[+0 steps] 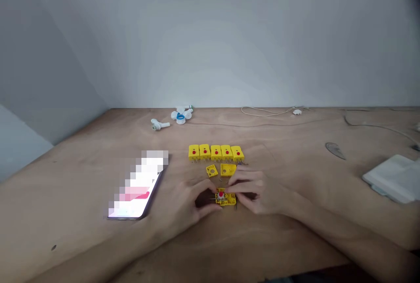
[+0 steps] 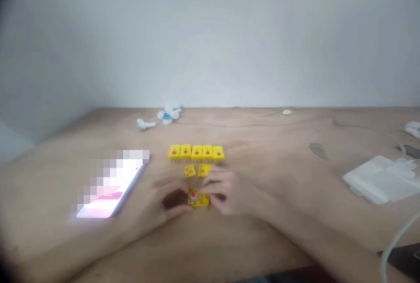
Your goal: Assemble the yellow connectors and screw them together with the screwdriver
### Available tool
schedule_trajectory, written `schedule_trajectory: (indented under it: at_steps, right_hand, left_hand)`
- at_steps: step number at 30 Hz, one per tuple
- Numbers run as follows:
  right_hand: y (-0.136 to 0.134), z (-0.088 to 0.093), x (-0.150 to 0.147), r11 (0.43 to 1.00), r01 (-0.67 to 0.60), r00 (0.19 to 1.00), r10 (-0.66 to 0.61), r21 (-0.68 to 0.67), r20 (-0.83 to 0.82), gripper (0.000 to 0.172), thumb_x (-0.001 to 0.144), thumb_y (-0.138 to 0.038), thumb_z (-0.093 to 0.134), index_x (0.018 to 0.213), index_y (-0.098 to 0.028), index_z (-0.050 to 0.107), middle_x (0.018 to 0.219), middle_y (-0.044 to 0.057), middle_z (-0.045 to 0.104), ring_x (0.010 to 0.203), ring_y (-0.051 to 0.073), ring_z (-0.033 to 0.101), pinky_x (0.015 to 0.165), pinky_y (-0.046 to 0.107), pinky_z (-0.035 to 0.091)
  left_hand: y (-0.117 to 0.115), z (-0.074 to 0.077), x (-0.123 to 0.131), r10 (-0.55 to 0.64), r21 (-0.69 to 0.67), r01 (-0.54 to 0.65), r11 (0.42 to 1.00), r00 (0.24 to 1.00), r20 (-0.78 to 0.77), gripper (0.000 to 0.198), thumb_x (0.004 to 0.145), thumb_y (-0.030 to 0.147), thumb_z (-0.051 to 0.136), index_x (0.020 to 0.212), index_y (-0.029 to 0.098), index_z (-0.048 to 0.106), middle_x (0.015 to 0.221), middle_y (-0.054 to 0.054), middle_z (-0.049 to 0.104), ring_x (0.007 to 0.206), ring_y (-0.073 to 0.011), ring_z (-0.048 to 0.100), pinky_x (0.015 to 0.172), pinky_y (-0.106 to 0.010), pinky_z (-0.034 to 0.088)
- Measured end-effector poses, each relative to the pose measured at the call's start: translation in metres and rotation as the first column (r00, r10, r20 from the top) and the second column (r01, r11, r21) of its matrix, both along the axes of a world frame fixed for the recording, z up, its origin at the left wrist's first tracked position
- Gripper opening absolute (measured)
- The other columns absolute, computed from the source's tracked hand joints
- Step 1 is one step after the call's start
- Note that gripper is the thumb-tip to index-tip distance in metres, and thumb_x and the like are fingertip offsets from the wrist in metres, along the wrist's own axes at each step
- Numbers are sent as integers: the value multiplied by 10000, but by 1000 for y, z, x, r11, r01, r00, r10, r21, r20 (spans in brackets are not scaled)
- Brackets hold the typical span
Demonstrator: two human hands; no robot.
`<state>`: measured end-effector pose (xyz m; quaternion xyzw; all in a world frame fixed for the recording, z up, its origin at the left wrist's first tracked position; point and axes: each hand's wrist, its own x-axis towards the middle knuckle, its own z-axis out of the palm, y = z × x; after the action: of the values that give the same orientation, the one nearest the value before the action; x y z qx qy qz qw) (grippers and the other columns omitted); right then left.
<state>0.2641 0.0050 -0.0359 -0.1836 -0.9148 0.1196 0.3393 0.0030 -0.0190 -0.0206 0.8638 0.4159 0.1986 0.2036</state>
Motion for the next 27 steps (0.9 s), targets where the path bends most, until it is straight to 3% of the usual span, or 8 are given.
schedule_trajectory:
  at_steps: [10,16,22,27]
  right_hand:
    - [-4,3,-4,999,11,1000,-11,37,-12,289,838,-8,553,981,-185,732,927,81,732,791,184,665,688,309,558]
    - [-4,1,-2,996,22,997,-28,88,72,305,837,1,546,1002,-171,736,966,97,728,837,201,657,725,328,562]
    - [-3,0,-4,996,10,997,-17,-87,-72,328,825,10,569,1005,-196,751,958,65,740,823,180,667,724,310,550]
    - [-5,0,-4,986,49,997,-58,-162,-55,373,786,17,556,991,-196,783,911,60,716,748,169,631,640,292,501]
  left_hand:
    - [2,-6,-2,-3,6,3,1000,1000,29,215,911,461,718,994,263,699,957,4,752,834,-212,703,763,-304,548]
    - [2,-3,-1,22,-13,-22,1000,1000,-23,218,900,466,728,988,268,709,936,1,758,831,-230,710,821,-346,558]
    - [3,-1,-1,11,-29,-12,1000,999,-41,207,909,467,715,1000,281,703,981,11,764,863,-235,715,783,-330,550]
    - [2,2,0,12,-29,-13,999,998,-56,223,915,486,704,1009,284,702,977,10,757,863,-228,710,797,-329,546]
